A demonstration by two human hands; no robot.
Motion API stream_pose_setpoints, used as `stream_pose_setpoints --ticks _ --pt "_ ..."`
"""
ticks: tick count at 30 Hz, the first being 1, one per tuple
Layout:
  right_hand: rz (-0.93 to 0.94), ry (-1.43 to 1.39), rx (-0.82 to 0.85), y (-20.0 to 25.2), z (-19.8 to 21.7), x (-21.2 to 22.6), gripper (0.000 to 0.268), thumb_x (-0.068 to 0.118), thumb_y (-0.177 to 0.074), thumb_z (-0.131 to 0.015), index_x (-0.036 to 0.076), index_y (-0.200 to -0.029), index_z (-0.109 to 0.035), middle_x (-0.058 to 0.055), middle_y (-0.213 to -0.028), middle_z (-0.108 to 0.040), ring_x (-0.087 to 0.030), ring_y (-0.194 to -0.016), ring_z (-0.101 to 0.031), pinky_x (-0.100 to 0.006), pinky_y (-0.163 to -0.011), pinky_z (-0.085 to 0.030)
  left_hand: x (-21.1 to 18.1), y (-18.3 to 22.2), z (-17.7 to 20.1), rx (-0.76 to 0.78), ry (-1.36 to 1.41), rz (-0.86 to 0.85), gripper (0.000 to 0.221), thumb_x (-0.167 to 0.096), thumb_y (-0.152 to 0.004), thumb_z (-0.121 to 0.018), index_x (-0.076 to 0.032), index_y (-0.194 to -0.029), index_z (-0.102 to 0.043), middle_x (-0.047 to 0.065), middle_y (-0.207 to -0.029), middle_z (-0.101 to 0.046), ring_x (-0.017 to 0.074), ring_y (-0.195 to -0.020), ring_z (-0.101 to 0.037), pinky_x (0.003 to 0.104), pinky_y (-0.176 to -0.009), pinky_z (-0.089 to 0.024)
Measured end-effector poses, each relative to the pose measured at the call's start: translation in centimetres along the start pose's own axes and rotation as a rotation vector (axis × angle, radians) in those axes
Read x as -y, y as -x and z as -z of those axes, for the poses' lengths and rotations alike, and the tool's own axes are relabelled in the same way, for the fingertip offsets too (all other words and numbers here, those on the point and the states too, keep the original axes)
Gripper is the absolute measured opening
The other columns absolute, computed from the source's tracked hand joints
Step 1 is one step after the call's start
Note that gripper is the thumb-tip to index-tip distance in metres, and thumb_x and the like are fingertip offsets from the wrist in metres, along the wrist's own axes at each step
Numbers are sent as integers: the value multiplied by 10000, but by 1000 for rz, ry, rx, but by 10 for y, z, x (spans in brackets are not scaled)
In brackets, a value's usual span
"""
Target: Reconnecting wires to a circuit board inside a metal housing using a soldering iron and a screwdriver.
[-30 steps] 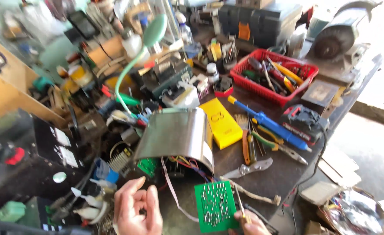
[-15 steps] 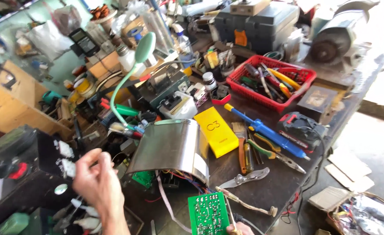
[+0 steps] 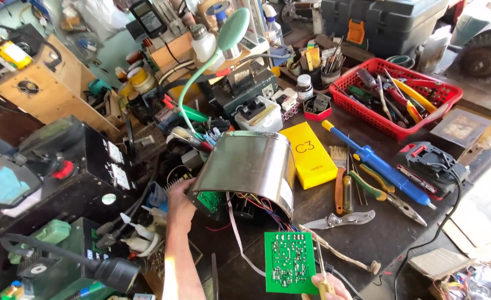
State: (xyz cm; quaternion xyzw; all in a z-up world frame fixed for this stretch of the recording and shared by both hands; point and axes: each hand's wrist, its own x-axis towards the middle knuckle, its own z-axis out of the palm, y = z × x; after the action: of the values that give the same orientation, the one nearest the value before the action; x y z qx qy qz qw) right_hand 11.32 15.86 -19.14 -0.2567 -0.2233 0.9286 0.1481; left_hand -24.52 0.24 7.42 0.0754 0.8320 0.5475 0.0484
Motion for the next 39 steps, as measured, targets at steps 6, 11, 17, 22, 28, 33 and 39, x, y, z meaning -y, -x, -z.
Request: stream_pose_setpoints --ticks 6,11,17,22,28,33,39 --pt "1294 795 -71 51 -104 11 596 44 -752 -817 102 -1248 -491 -179 -1251 -690 -215 -1169 -728 -262 -1040 -575 -23 34 10 40 -356 -81 207 -212 -777 -740 -56 -910 -772 55 -877 -742 188 -858 -654 355 -738 -490" --pt "1284 866 -91 69 -128 29 576 15 -788 -771 75 -1263 -451 -184 -1293 -664 -236 -1216 -710 -267 -1098 -536 -22 34 15 149 -539 84 155 -184 -744 -726 -61 -838 -724 46 -822 -674 208 -829 -591 378 -697 -453" --pt "1321 807 -11 75 -147 40 572 -10 -799 -794 121 -1262 -484 -222 -1236 -699 -283 -1215 -721 -316 -1071 -593 -14 26 17 199 -708 120 275 -174 -768 -734 -66 -1021 -723 108 -1046 -686 304 -994 -628 423 -807 -511" --pt "1356 778 2 78 -149 44 572 -44 -794 -805 139 -1240 -497 -218 -1185 -704 -287 -1124 -750 -383 -1056 -611 -11 28 3 268 -875 114 423 -164 -791 -742 -72 -1204 -723 170 -1270 -698 400 -1160 -664 469 -918 -569" --pt "1383 792 -9 75 -144 43 578 -25 -791 -818 143 -1252 -513 -199 -1181 -719 -275 -1101 -769 -388 -1059 -621 -8 79 8 -134 -864 -76 583 -158 -835 -773 -38 -1310 -456 218 -1267 -586 466 -1082 -654 588 -879 -549" --pt "1387 772 16 72 -144 45 592 -48 -790 -810 122 -1255 -485 -243 -1181 -697 -293 -1090 -758 -379 -1026 -625 -27 197 13 -216 -455 -17 633 -174 -831 -756 -125 -1388 -459 171 -1242 -568 319 -763 -705 389 -674 -603" --pt "1527 806 100 56 -130 41 551 -32 -812 -779 63 -1246 -454 -309 -1098 -679 -358 -1017 -739 -518 -982 -624 20 261 -2 229 535 -67 573 64 -745 -820 -16 -1269 -604 156 -1289 -592 238 -1016 -688 351 -858 -634"
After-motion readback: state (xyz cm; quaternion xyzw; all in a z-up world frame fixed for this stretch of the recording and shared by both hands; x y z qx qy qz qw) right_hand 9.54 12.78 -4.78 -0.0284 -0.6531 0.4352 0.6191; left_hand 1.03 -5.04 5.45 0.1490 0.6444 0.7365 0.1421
